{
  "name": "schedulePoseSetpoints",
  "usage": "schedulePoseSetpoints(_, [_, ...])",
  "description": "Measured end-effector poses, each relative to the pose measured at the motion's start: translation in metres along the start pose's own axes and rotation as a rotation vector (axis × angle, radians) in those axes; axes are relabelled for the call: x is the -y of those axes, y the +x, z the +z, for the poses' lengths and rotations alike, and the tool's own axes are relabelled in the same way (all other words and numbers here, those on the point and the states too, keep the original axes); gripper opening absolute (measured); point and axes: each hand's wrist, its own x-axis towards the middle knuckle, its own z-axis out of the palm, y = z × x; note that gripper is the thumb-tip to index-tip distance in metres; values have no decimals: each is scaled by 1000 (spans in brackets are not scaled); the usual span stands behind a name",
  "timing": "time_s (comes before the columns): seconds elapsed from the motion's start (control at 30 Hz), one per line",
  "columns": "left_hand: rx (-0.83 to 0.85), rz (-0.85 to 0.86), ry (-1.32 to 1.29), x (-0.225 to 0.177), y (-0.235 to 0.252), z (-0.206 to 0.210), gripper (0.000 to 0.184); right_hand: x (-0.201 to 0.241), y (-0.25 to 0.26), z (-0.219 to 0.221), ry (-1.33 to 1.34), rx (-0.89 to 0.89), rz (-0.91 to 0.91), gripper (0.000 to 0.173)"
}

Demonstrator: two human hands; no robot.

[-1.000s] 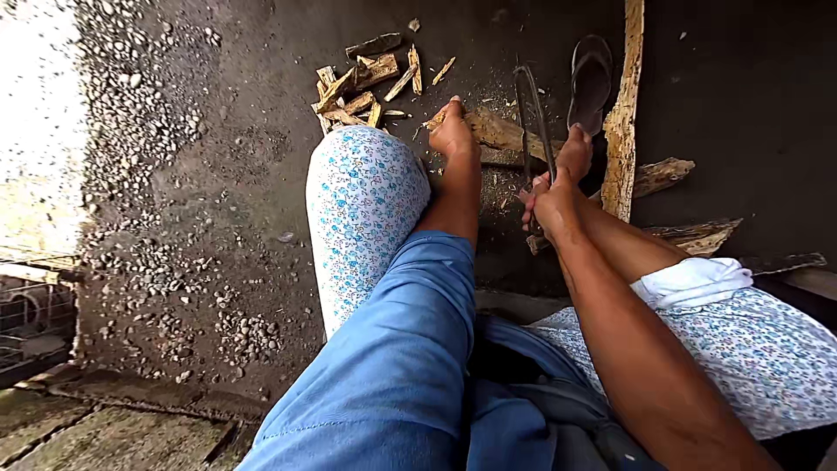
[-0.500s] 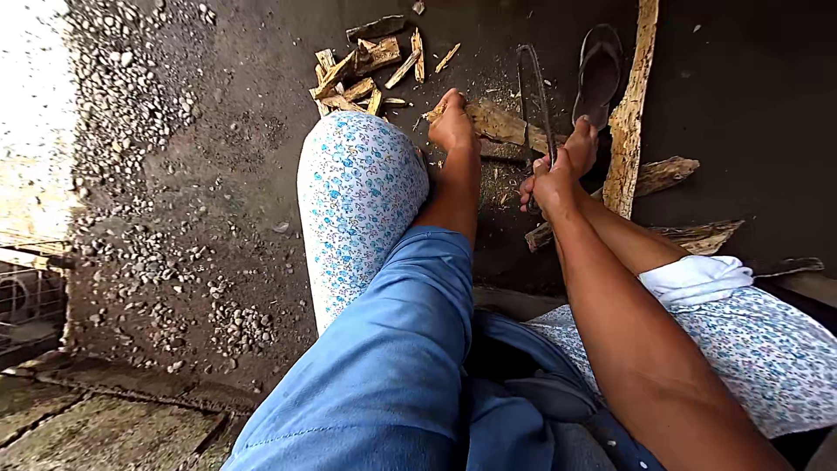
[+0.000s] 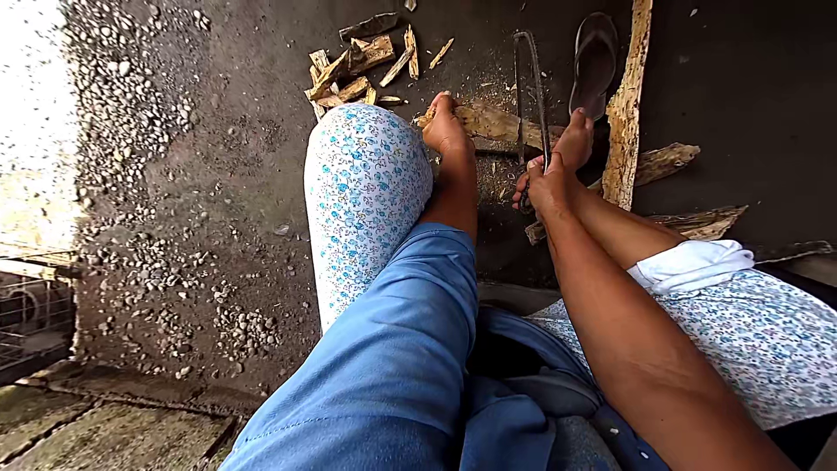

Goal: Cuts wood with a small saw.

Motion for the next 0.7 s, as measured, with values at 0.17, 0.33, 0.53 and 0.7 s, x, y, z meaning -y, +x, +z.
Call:
schedulePoseSetpoints(0.17, [-2,-34,-14,-2,-1,-2,8,-2,-1,3,-56,10,-22,23])
schedulePoseSetpoints(0.33, [-26,-49,2,-3,-4,-5,9,-2,-3,5,-111,13,-22,27])
schedulePoseSetpoints(0.53, [-37,-49,-18,-4,-7,-6,12,-5,-2,5,-96,12,-2,31])
schedulePoseSetpoints(0.7, [-37,-52,-13,-4,-5,-6,10,-5,-2,3,-38,25,13,31])
